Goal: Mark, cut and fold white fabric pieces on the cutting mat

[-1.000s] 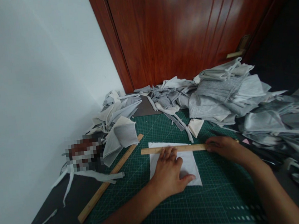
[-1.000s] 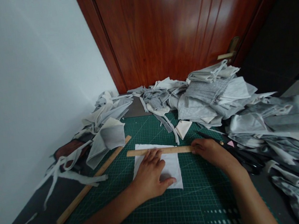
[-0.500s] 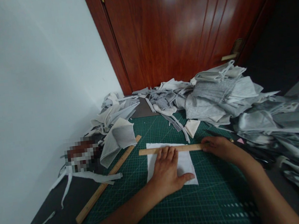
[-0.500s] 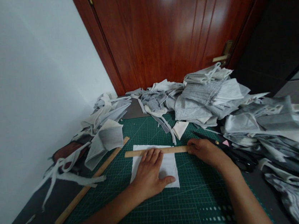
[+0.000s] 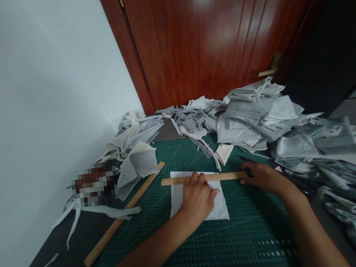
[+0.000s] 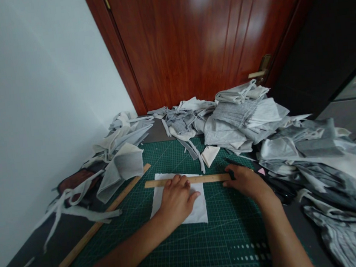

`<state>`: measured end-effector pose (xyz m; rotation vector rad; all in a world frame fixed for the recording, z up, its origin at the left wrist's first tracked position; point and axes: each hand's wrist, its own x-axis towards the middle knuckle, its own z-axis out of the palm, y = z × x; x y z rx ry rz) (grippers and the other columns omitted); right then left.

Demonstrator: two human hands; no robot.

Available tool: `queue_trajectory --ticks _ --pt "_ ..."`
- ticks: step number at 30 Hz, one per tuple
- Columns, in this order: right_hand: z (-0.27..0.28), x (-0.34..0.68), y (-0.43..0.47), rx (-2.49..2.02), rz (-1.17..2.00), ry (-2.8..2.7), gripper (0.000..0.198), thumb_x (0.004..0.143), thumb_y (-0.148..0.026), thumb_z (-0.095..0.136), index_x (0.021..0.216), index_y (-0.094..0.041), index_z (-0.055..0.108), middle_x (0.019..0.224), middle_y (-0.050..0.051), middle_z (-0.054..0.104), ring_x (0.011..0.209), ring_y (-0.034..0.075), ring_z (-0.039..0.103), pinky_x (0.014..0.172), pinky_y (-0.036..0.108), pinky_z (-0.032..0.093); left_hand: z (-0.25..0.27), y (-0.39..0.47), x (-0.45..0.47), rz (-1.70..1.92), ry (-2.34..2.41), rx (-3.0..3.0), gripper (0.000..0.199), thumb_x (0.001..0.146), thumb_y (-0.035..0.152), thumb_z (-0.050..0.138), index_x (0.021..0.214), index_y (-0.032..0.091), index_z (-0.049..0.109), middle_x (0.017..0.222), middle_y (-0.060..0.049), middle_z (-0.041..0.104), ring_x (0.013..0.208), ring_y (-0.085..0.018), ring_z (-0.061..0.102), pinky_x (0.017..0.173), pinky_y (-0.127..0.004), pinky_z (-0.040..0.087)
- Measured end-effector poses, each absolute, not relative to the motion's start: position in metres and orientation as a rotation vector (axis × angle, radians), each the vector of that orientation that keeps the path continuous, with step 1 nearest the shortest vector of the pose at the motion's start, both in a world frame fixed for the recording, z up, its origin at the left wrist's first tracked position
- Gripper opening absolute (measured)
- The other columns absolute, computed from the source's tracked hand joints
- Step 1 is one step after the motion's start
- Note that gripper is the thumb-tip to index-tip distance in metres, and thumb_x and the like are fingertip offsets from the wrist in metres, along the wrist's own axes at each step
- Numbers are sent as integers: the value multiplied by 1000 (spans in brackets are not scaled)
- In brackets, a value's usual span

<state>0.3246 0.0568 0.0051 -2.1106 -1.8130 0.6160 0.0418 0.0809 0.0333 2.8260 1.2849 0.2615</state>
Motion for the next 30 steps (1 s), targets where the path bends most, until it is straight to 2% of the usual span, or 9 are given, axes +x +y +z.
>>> queue_trajectory --ticks 6,14,19,30 --pt "4 328 56 -2230 566 -1791 32 78 -38 72 105 -21 67 89 7 74 83 27 70 68 32 46 16 84 37 362 1256 2845 25 99 31 59 111 12 71 112 -10 65 112 -28 57 95 -46 49" --pt "9 325 53 -2261 492 -1854 15 84 -31 64 96 -24 67 87 6 73 83 26 70 68 31 44 7 81 34 369 1260 2888 34 101 35 54 121 11 68 124 -13 63 114 -31 56 95 -49 48" --pt "11 324 52 -2234 499 -1845 11 84 -30 63 93 -25 68 86 5 73 84 25 70 69 31 45 6 80 34 378 1271 2884 38 101 39 54 123 11 67 132 -14 61 118 -31 55 97 -48 47" --pt "8 325 53 -2211 497 -1827 9 84 -30 63 91 -26 68 84 4 73 82 25 69 67 30 43 5 80 35 370 1277 2866 36 101 37 53 123 13 67 129 -14 62 118 -31 54 96 -48 46"
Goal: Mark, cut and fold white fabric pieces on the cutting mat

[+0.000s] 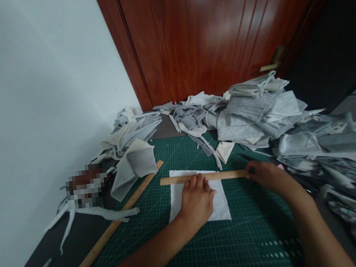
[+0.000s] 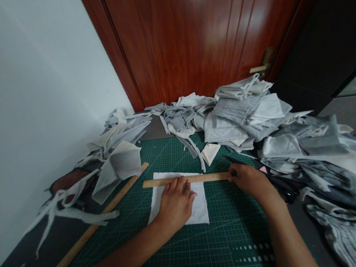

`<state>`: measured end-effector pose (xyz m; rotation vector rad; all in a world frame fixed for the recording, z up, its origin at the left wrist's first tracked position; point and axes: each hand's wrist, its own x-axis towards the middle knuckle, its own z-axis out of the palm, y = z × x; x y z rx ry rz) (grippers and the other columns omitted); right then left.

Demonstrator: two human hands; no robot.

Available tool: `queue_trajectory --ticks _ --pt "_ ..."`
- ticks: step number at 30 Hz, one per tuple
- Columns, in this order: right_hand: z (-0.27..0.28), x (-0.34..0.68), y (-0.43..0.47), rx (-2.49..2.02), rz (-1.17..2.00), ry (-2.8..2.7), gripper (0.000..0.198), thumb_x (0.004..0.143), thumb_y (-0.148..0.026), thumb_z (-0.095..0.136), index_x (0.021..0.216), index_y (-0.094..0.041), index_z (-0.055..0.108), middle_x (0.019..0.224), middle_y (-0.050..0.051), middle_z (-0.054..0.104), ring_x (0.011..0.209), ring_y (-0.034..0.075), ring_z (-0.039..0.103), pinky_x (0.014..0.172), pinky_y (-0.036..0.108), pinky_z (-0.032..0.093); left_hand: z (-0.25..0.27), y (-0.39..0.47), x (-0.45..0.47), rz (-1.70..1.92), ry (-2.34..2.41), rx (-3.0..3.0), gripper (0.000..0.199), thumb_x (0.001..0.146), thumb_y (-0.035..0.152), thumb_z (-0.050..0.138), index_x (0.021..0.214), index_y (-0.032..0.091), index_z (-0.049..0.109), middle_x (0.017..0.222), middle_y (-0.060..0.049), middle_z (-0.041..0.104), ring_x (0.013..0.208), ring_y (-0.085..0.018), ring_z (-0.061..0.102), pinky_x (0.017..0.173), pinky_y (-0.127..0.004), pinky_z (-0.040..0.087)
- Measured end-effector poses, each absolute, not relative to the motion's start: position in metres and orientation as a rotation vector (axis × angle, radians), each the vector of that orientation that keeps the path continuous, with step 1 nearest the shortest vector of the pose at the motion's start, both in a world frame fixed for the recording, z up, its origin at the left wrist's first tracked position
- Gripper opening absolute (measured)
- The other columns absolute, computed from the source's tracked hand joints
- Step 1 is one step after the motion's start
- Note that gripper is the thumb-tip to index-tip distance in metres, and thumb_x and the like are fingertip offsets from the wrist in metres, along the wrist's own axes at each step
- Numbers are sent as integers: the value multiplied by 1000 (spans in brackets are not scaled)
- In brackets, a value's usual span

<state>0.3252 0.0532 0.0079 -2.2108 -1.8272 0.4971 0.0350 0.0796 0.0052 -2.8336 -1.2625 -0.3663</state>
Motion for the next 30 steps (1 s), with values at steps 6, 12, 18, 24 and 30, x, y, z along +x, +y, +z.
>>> queue_trajectory --ticks 6,12,18,24,30 --pt "14 322 53 -2236 504 -1843 8 84 -28 62 89 -25 67 82 4 73 79 25 69 65 30 42 3 79 35 -346 -1278 -2822 38 101 38 52 125 12 66 134 -14 60 123 -31 52 100 -48 44" --pt "11 323 54 -2214 507 -1838 7 84 -29 63 88 -25 68 82 4 73 79 25 69 67 31 42 4 79 35 -346 -1279 -2816 39 102 38 52 125 11 66 131 -13 61 121 -31 53 98 -47 45" --pt "6 324 55 -2231 495 -1835 8 85 -30 62 89 -26 67 79 4 71 77 24 68 65 31 42 6 78 35 -344 -1275 -2815 38 101 39 52 124 12 67 130 -14 61 121 -31 53 98 -47 45" --pt "10 319 53 -2244 458 -1842 8 85 -28 62 90 -25 68 82 6 74 80 25 70 67 31 43 6 78 35 -362 -1282 -2835 36 100 39 55 125 15 67 125 -12 62 117 -31 54 95 -48 46" --pt "7 321 56 -2273 455 -1863 10 85 -30 64 90 -24 69 84 6 75 81 25 71 65 30 42 6 78 35 -350 -1287 -2828 38 101 39 54 125 12 66 131 -13 61 122 -31 52 98 -47 45"
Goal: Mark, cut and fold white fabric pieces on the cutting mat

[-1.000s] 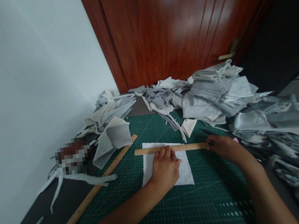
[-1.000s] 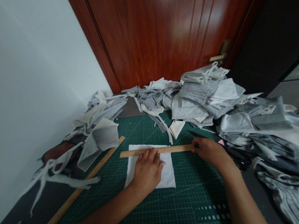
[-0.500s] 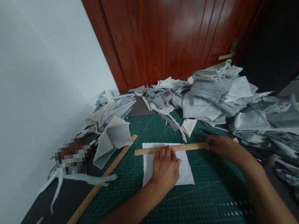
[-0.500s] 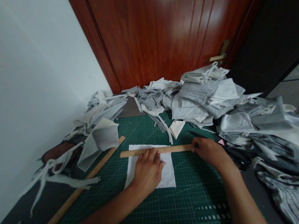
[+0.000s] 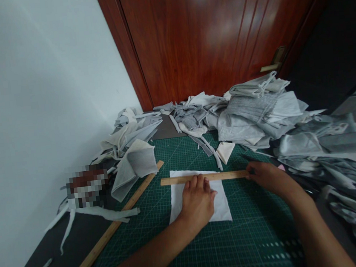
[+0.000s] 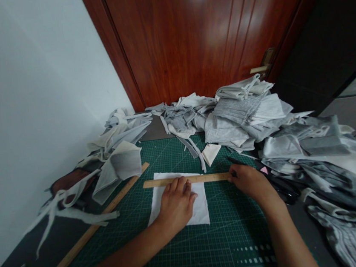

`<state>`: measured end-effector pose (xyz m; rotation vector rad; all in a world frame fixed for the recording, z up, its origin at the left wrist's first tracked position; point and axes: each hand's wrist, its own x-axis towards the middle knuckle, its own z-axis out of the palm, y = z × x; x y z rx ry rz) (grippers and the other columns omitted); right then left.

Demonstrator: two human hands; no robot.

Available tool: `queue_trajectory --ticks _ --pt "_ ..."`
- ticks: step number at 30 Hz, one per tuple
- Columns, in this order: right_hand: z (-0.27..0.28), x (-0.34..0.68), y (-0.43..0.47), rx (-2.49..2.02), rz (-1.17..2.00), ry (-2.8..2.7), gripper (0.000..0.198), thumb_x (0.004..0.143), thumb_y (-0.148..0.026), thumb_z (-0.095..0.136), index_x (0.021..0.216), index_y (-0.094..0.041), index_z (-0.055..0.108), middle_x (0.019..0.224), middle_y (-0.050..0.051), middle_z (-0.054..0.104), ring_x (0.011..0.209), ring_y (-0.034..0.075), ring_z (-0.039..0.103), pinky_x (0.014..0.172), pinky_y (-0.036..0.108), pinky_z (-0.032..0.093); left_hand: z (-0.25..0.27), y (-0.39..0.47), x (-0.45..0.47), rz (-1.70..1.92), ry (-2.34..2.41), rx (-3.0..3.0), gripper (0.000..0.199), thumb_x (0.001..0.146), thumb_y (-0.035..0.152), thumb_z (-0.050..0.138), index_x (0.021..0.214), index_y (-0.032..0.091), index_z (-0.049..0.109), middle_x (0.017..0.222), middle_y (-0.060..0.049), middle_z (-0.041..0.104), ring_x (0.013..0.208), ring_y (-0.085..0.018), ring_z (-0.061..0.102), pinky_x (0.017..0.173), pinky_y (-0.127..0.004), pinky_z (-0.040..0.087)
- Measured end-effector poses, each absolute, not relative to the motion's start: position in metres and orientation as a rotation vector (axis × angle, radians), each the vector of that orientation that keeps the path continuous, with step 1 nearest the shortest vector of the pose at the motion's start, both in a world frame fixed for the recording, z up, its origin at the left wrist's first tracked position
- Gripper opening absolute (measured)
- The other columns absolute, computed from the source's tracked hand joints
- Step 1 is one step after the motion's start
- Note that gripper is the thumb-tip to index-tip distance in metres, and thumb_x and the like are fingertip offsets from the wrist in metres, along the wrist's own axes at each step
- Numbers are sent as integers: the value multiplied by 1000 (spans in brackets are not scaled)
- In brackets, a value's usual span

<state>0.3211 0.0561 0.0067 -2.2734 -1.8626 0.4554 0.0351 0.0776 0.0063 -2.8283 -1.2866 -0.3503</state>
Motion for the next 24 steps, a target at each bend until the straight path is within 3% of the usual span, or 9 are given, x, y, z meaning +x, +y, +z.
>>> queue_trajectory --ticks 11,18,24 --pt "8 322 53 -2205 485 -1834 13 82 -33 66 91 -24 71 83 6 74 79 26 69 67 32 44 9 77 35 -362 -1311 -2842 36 100 38 53 124 14 66 128 -13 62 121 -32 53 98 -49 45" --pt "27 314 56 -2078 315 -1312 59 84 -63 57 119 -15 62 65 -1 55 61 23 57 56 33 41 9 77 34 -378 -1279 -2855 37 101 38 53 122 12 68 129 -13 63 124 -31 52 101 -48 45" --pt "36 294 58 -1671 823 -1000 58 79 -69 63 112 -22 54 63 -6 49 54 16 49 48 27 40 0 77 35 -431 -1228 -2802 43 100 40 54 126 8 67 130 -16 63 127 -33 50 102 -50 44"
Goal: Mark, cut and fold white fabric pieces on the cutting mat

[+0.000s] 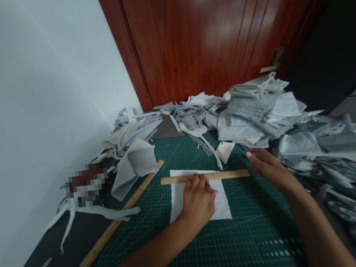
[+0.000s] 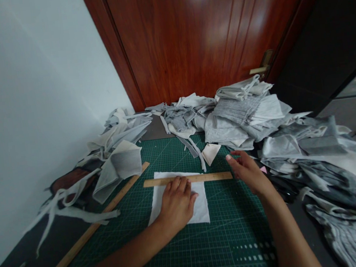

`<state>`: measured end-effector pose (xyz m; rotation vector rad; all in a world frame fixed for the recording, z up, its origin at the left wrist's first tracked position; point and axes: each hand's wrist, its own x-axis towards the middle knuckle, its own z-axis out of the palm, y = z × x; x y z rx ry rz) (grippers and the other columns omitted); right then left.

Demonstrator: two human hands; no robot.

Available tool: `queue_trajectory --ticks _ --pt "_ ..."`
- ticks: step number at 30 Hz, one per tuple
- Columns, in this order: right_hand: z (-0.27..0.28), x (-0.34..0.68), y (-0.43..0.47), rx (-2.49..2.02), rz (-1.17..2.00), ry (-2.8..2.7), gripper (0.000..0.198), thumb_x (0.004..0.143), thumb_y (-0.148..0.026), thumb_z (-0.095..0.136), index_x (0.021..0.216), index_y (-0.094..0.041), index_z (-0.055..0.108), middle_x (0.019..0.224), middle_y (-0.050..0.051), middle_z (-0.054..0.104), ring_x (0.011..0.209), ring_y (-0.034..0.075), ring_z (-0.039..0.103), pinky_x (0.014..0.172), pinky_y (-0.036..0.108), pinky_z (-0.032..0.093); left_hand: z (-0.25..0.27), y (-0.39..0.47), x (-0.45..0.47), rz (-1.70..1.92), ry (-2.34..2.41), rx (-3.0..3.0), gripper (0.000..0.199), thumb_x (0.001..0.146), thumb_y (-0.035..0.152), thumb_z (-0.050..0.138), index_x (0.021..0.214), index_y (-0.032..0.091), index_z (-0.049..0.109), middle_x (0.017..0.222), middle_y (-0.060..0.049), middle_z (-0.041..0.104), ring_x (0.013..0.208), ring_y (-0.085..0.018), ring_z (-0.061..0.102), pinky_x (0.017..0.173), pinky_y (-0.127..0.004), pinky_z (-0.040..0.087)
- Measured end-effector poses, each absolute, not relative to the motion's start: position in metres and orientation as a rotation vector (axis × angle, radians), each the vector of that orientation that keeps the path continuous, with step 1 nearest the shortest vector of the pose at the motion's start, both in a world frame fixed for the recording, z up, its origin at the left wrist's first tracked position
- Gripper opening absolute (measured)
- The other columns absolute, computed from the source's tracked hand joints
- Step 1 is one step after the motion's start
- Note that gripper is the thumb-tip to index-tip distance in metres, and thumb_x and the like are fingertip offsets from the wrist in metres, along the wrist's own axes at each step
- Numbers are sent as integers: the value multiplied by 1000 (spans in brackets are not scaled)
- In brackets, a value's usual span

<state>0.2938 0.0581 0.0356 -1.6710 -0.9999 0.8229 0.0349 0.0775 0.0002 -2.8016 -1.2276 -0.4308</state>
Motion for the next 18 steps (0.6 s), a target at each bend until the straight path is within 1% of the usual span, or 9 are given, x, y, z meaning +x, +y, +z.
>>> queue_trajectory --ticks 3,8,11,14,18 --pt "36 291 58 -1525 912 -917 57 74 -66 73 107 -23 56 64 -7 50 55 14 49 50 26 43 -3 77 35 -444 -1219 -2799 44 101 40 54 126 7 67 131 -17 63 127 -34 50 104 -50 43" --pt "32 294 61 -1345 925 -723 63 58 -55 90 106 -25 62 80 -2 64 71 16 63 64 29 55 -3 78 35 -446 -1231 -2783 45 99 42 56 127 8 68 130 -15 64 121 -33 53 101 -51 45" --pt "26 292 66 -1275 913 -718 61 52 -51 95 98 -22 69 82 -1 68 72 15 66 67 28 56 -2 77 35 -467 -1224 -2758 45 98 42 58 125 8 69 128 -15 65 118 -32 55 101 -50 46" --pt "21 285 71 -1199 907 -724 55 53 -50 96 92 -19 72 75 -1 70 65 12 65 63 25 55 -2 77 36 -467 -1222 -2751 47 97 43 59 126 7 68 129 -15 64 118 -32 55 101 -49 47" --pt "22 269 71 -1110 898 -735 46 61 -44 94 94 -21 70 69 -3 70 60 12 63 57 22 52 -3 77 36 -456 -1233 -2754 48 97 44 60 127 7 68 132 -15 63 118 -32 55 102 -49 46"
